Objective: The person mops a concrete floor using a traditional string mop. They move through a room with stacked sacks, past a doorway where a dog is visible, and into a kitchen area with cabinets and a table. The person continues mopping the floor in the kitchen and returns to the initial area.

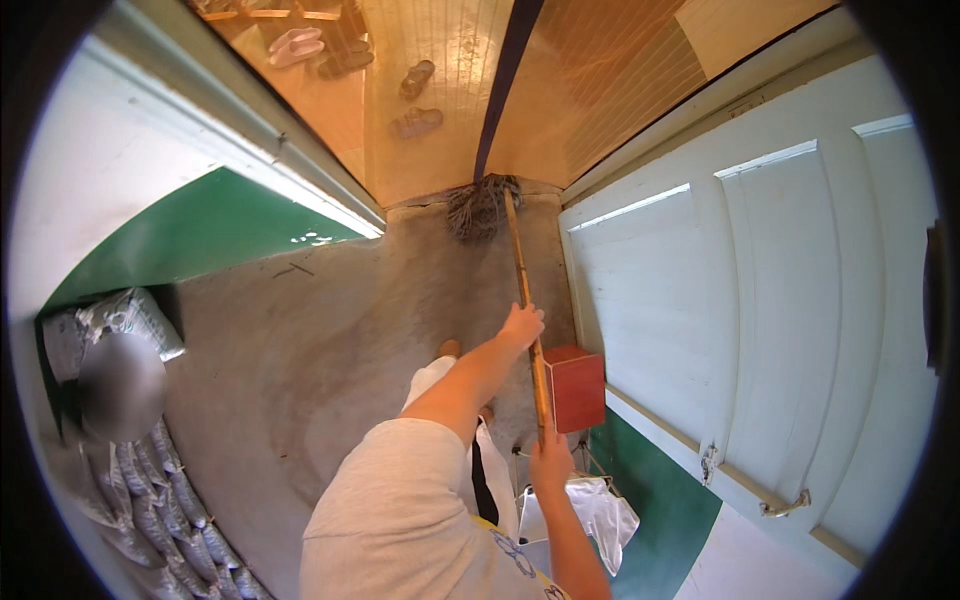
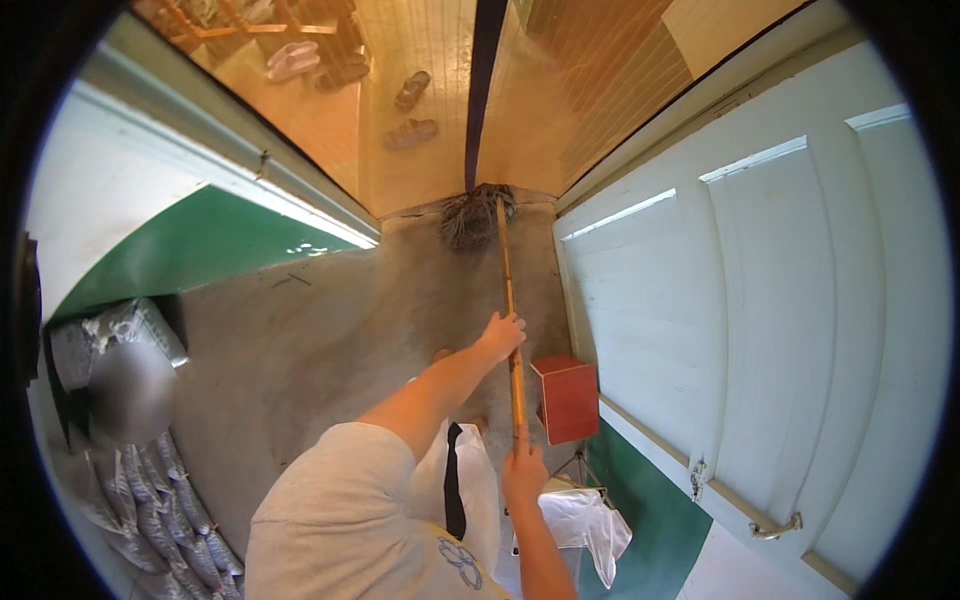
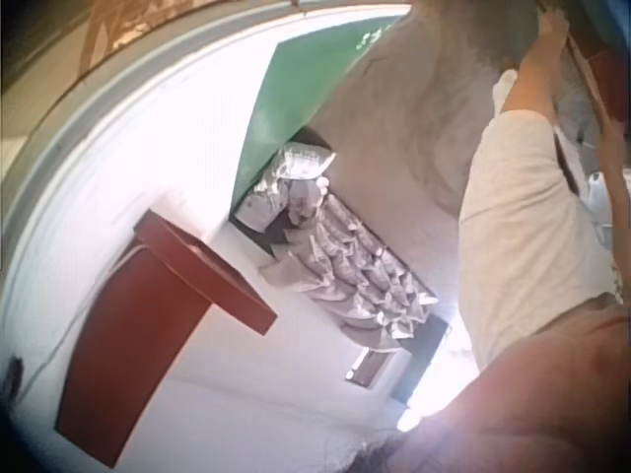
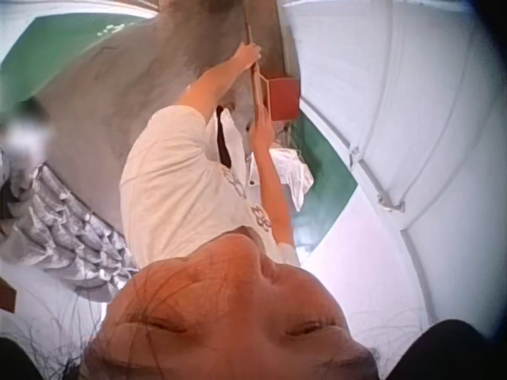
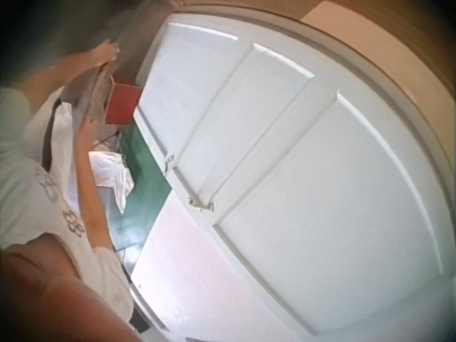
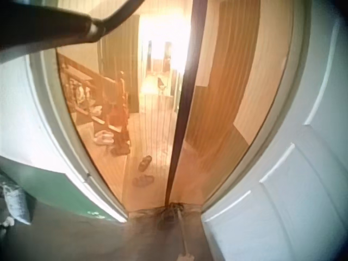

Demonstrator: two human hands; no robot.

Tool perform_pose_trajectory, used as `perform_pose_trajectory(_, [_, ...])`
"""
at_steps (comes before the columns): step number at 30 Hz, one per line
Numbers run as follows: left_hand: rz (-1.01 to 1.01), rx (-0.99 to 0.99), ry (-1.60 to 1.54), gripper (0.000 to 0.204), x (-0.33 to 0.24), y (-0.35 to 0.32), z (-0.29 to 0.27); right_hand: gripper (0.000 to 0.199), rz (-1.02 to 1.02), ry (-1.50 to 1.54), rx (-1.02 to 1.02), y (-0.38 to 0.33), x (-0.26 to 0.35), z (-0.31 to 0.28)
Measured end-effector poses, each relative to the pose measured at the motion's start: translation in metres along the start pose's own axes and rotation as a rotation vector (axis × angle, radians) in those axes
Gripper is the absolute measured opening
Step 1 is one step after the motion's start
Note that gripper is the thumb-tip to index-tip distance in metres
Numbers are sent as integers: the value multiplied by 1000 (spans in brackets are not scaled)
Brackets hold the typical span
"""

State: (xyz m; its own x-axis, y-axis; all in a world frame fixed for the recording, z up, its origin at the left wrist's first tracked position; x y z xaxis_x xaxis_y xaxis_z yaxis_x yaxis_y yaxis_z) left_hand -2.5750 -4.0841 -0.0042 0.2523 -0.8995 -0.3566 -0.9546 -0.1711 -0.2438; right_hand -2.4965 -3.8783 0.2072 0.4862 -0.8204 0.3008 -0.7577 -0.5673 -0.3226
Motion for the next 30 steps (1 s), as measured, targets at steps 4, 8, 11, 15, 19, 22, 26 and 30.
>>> perform_pose_trajectory(4, [-119,-74,57,20,58,23,-21,63,-25,54,23,72,45,40])
perform_pose_trajectory(8, [-328,-140,-396,35,112,53,-75,62,-88,63,-53,171,74,58])
perform_pose_trajectory(11, [-382,-424,-672,57,136,89,-142,61,-89,26,-64,261,104,46])
perform_pose_trajectory(15, [-327,-825,-754,81,144,143,-268,65,-97,12,0,375,155,9])
perform_pose_trajectory(19, [-344,-1024,-724,84,161,219,-390,67,-193,-17,-40,469,203,-9])
perform_pose_trajectory(22, [-359,-1010,-849,78,198,291,-447,54,-256,-71,-62,522,241,-27])
perform_pose_trajectory(26, [-204,-809,-563,65,250,418,-509,49,-177,201,61,611,292,-32])
perform_pose_trajectory(30, [37,-397,-681,58,197,497,-561,54,-444,674,140,700,325,-40])
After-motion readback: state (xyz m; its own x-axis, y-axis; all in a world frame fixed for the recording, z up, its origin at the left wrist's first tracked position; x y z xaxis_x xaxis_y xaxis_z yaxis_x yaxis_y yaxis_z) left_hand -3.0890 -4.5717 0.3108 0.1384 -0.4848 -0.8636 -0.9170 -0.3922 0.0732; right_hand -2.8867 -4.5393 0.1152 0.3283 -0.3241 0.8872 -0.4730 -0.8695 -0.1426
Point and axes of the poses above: each hand's wrist, its own y-axis towards the middle knuckle, its own z-axis out of the palm, x = y × z, the point moved 1 cm from there along y, towards the middle knuckle, and after that the axes turned 5 degrees about -x, right-handed, at the moved point
